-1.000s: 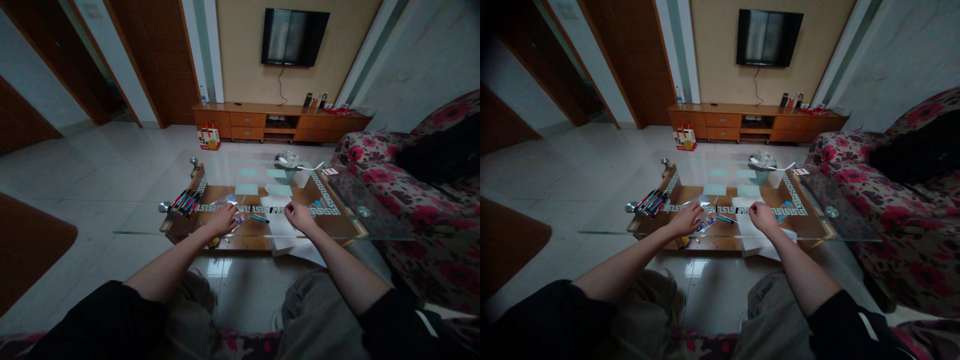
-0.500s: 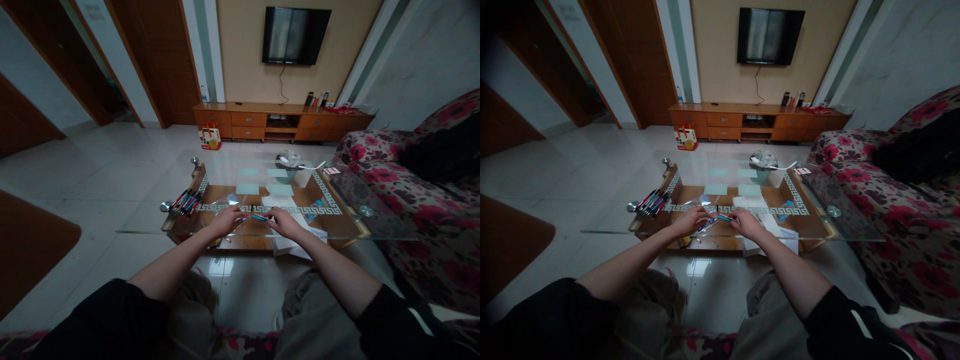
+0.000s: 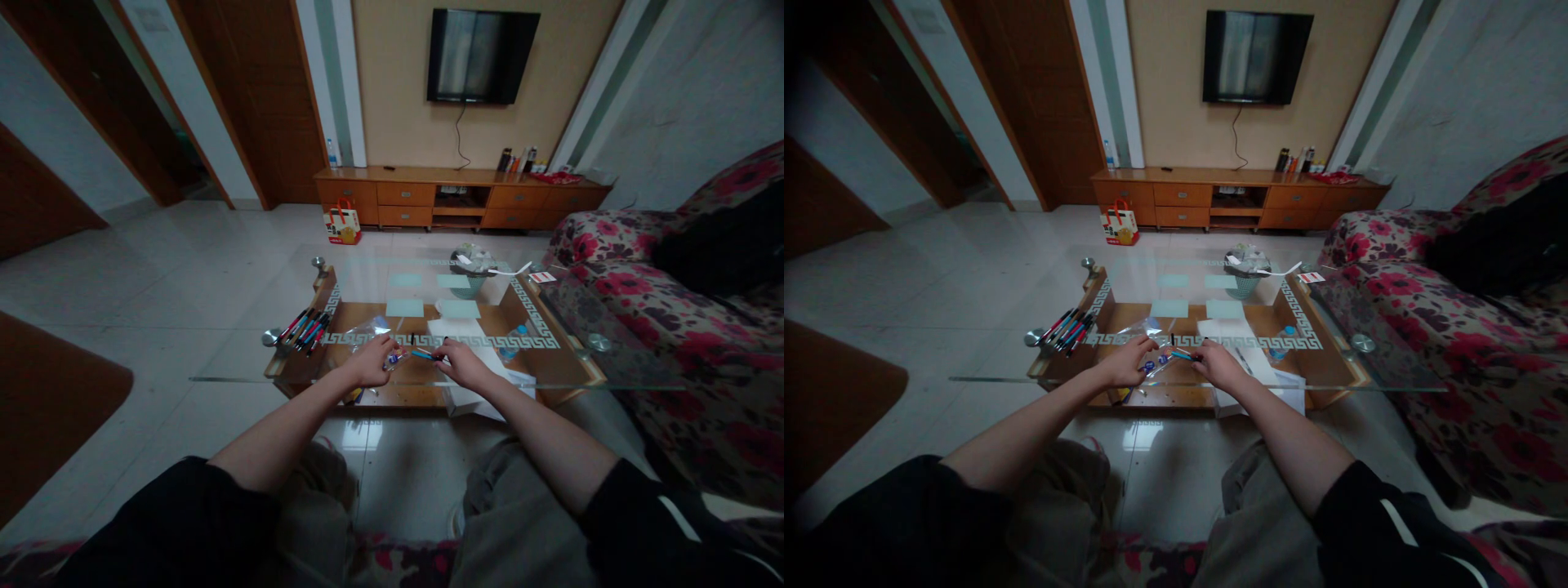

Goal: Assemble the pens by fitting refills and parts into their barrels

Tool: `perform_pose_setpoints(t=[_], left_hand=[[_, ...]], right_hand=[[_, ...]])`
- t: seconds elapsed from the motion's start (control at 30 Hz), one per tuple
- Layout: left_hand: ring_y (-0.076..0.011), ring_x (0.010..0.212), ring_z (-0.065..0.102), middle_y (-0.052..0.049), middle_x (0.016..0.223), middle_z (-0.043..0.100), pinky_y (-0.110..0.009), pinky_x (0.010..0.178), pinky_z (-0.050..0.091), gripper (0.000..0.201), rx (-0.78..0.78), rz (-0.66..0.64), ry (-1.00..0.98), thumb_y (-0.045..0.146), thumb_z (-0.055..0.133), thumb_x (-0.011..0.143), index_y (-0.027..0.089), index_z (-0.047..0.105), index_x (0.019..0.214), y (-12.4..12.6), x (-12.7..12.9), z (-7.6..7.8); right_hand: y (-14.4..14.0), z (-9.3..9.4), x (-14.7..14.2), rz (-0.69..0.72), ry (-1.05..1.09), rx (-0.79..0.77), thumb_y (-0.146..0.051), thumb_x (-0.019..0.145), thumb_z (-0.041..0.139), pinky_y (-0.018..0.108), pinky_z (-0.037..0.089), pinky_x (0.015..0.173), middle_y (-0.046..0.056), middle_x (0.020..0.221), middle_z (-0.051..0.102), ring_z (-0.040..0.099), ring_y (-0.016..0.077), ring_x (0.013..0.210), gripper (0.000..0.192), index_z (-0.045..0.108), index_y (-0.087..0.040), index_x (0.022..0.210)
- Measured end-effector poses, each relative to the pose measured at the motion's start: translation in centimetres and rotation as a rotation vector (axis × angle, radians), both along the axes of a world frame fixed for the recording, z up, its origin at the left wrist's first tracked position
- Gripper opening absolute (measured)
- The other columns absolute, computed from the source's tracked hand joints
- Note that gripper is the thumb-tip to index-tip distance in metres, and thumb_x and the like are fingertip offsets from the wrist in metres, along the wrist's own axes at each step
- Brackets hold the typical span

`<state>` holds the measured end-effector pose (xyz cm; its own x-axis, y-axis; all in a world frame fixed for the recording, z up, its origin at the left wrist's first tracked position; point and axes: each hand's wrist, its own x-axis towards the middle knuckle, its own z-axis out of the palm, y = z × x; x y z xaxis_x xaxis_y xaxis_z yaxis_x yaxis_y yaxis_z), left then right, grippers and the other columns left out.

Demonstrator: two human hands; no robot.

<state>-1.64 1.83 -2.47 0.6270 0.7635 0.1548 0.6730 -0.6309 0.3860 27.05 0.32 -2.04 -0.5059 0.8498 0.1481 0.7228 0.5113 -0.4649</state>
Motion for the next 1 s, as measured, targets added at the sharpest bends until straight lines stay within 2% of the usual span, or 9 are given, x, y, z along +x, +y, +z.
perform_pose_setpoints(t=[0.1,0.23,0.37,0.47,0.6,0.7,0.77,0.87,1.0], left_hand=[[-0.0265,0.103,0.057,-0.010,0.109,0.057,-0.038,0.093,0.048,0.048,-0.017,0.040,0.012,0.012,0.062,0.065,0.018,0.058,0.112,0.3,-0.3,-0.2],[-0.0228,0.093,0.059,-0.008,0.100,0.058,-0.035,0.087,0.048,0.031,-0.017,0.057,-0.004,0.012,0.055,0.074,0.019,0.061,0.104,0.7,-0.5,-0.7],[-0.0194,0.083,0.058,-0.007,0.092,0.058,-0.031,0.079,0.047,0.011,-0.032,0.060,-0.021,0.015,0.051,0.083,0.019,0.061,0.087,1.2,-0.5,-1.0],[-0.0182,0.078,0.056,-0.006,0.088,0.058,-0.030,0.075,0.046,0.011,-0.044,0.061,-0.039,0.018,0.050,0.087,0.018,0.059,0.081,1.3,-0.5,-1.1],[-0.0194,0.084,0.058,-0.007,0.094,0.059,-0.032,0.079,0.047,0.011,-0.026,0.065,-0.046,0.018,0.051,0.087,0.018,0.061,0.091,1.0,-0.4,-1.0],[-0.0200,0.090,0.059,-0.008,0.103,0.059,-0.033,0.084,0.048,0.022,-0.016,0.051,-0.052,0.017,0.053,0.085,0.019,0.062,0.105,0.8,-0.3,-0.9],[-0.0197,0.090,0.059,-0.008,0.103,0.059,-0.032,0.085,0.048,0.021,-0.019,0.027,-0.037,0.017,0.052,0.086,0.020,0.064,0.103,0.7,-0.2,-0.8],[-0.0186,0.084,0.059,-0.007,0.095,0.060,-0.030,0.080,0.048,0.016,-0.034,0.026,-0.021,0.019,0.050,0.089,0.019,0.066,0.089,0.7,-0.1,-0.7],[-0.0172,0.079,0.056,-0.007,0.090,0.059,-0.028,0.076,0.047,0.016,-0.061,0.054,-0.027,0.021,0.050,0.089,0.018,0.064,0.083,0.8,0.1,-0.7]], right_hand=[[0.0,0.1,0.0,-0.001,-0.006,0.001,-0.015,0.086,0.067,0.028,0.044,0.083,0.007,0.093,0.064,0.061,0.0191,0.088,0.017,0.074,-0.018,0.102],[0.1,0.1,0.0,-0.019,-0.027,-0.012,-0.014,0.086,0.066,0.027,0.044,0.080,0.007,0.091,0.064,0.061,0.0187,0.086,0.015,0.075,-0.018,0.098],[-0.1,0.1,-0.2,-0.041,-0.026,-0.012,-0.015,0.086,0.067,0.026,0.044,0.080,0.007,0.090,0.065,0.061,0.0183,0.084,0.012,0.075,-0.017,0.094],[-0.1,0.1,-0.4,-0.061,-0.022,-0.005,-0.016,0.085,0.068,0.027,0.044,0.079,0.007,0.088,0.065,0.062,0.0186,0.084,0.009,0.074,-0.017,0.092],[-0.3,0.4,-0.7,-0.084,-0.037,-0.006,-0.014,0.085,0.065,0.027,0.044,0.078,0.007,0.085,0.065,0.062,0.0187,0.083,0.009,0.074,-0.016,0.085],[-0.4,1.1,-1.0,-0.087,-0.002,0.013,-0.013,0.084,0.063,0.026,0.044,0.077,0.007,0.083,0.065,0.061,0.0179,0.080,0.010,0.072,-0.016,0.081],[-0.6,1.6,-1.2,-0.091,0.074,0.042,-0.015,0.084,0.064,0.027,0.044,0.077,0.006,0.083,0.065,0.060,0.0174,0.080,0.008,0.071,-0.017,0.081],[-0.8,1.9,-1.5,-0.138,0.289,0.025,-0.026,0.087,0.064,0.028,0.045,0.075,0.005,0.087,0.068,0.059,0.0167,0.078,0.010,0.070,-0.018,0.086],[-0.9,1.9,-2.0,-0.252,0.703,-0.194,-0.046,0.085,0.066,0.027,0.047,0.067,0.005,0.087,0.070,0.061,0.0169,0.076,0.029,0.068,-0.018,0.092]])
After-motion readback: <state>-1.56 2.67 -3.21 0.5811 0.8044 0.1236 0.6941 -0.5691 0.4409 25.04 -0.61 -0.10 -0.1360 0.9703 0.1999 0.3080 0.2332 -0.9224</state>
